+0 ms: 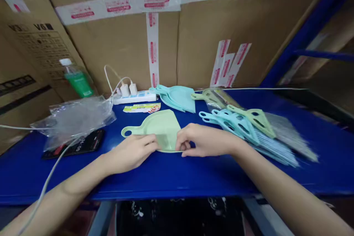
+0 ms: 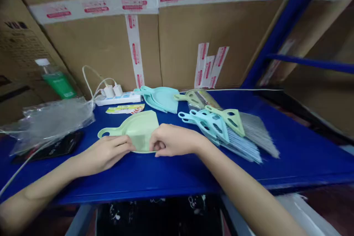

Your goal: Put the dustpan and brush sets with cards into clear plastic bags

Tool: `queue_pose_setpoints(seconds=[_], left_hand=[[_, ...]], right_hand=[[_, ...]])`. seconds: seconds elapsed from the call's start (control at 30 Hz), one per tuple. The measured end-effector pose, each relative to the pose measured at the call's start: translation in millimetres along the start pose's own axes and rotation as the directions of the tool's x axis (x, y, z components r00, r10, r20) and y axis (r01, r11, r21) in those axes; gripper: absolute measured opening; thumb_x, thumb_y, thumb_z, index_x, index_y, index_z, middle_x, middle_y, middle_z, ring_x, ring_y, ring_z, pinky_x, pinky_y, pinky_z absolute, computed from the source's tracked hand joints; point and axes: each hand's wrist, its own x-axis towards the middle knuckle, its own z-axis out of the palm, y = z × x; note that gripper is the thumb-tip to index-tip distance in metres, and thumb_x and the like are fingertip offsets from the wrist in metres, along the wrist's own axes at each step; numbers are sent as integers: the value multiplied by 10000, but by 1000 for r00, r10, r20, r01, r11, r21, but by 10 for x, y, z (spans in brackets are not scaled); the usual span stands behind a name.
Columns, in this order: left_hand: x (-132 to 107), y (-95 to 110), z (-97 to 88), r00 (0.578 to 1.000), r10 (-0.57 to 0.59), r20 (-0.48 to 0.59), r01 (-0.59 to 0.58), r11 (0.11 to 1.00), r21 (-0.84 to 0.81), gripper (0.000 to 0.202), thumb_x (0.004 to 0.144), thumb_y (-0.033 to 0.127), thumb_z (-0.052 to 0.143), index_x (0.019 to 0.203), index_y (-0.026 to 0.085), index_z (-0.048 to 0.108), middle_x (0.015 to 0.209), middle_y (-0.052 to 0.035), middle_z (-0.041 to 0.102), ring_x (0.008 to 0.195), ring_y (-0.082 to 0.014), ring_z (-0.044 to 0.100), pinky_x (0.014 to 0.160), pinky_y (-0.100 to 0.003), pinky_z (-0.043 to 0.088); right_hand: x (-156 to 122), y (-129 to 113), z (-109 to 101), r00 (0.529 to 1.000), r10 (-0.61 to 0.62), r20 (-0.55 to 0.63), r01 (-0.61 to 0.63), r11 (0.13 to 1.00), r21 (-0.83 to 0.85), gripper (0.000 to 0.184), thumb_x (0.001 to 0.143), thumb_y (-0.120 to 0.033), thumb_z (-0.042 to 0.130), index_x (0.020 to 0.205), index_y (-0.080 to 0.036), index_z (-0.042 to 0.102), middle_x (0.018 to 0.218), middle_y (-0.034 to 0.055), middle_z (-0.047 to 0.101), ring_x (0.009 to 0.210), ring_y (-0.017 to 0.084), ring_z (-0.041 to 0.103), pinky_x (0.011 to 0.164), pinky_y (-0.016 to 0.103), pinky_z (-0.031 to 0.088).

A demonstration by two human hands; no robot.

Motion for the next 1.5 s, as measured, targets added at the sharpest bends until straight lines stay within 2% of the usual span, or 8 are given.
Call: queue_pose_setpoints(seconds=[0.13, 0.5, 0.63, 0.77, 0.97, 1.13, 1.27, 1.5], left_hand=[[-4, 7, -30, 1000, 6, 21, -6, 1000, 8, 305, 971, 239, 280, 1017, 213, 580, 827, -12, 565, 598, -113, 523, 542, -226, 399], [8, 11, -41, 1000, -4, -7, 4, 999, -50, 318, 976, 232, 276, 904, 173, 580, 813, -12, 582, 605, -109, 522, 542, -224, 395], [5, 16, -51, 1000, -2, 24, 4, 998, -58, 306, 972, 216, 280, 948, 176, 583, 835, -16, 581, 603, -110, 523, 537, -231, 391], [-15, 27, -58, 999, 19, 39, -17, 998, -63, 319, 964, 210, 290, 1110, 231, 572, 810, -6, 551, 576, -108, 506, 515, -234, 371], [-38, 33, -62, 996, 73, 46, -68, 994, -86, 274, 959, 262, 346, 1004, 247, 616, 742, 10, 500, 552, -99, 464, 520, -224, 360], [-18, 47, -66, 998, 37, 43, -29, 985, -171, 245, 954, 226, 358, 874, 190, 587, 780, 4, 541, 587, -91, 488, 542, -210, 376], [-7, 58, -61, 998, 26, 58, -15, 985, -174, 240, 953, 222, 348, 893, 184, 577, 799, -5, 553, 611, -99, 504, 550, -211, 387], [-20, 53, -53, 996, 62, 61, -56, 994, -95, 284, 947, 193, 327, 1023, 222, 598, 805, -5, 530, 578, -98, 473, 517, -216, 381]], right_hand=[[17, -38, 25, 1000, -20, 4, 20, 1000, 18, 122, 722, -120, 689, 840, -137, 711, 671, 0, 645, 607, 110, 593, 627, 230, 452], [-7, 15, -18, 991, -91, -102, 106, 981, 161, 170, 767, -273, 685, 663, -147, 638, 592, -24, 588, 545, 89, 551, 552, 205, 424], [-18, 19, -82, 980, 16, -196, -30, 997, -68, 131, 798, -205, 646, 677, -160, 623, 634, -11, 622, 576, 100, 558, 542, 214, 377], [-30, 68, -155, 877, 193, -439, -386, 828, -407, 149, 841, -191, 570, 704, -175, 628, 740, 34, 667, 678, 162, 586, 548, 257, 326], [-144, 211, -323, 691, 391, -607, -691, 605, -396, 237, 873, -149, 433, 913, -188, 664, 968, 95, 668, 912, 227, 592, 695, 295, 414], [-247, 268, -390, 525, 593, -610, -851, 361, -381, 346, 884, -212, 426, 1190, -133, 565, 1164, 174, 592, 1079, 299, 521, 787, 364, 443], [-276, 254, -409, 389, 766, -511, -911, 239, -335, 381, 910, -171, 342, 1240, -117, 525, 1209, 196, 568, 1085, 297, 536, 770, 363, 461], [-324, 291, -443, 389, 801, -456, -908, 249, -338, 452, 812, -1, 361, 1187, -140, 572, 1205, 175, 592, 1068, 263, 578, 718, 308, 480]])
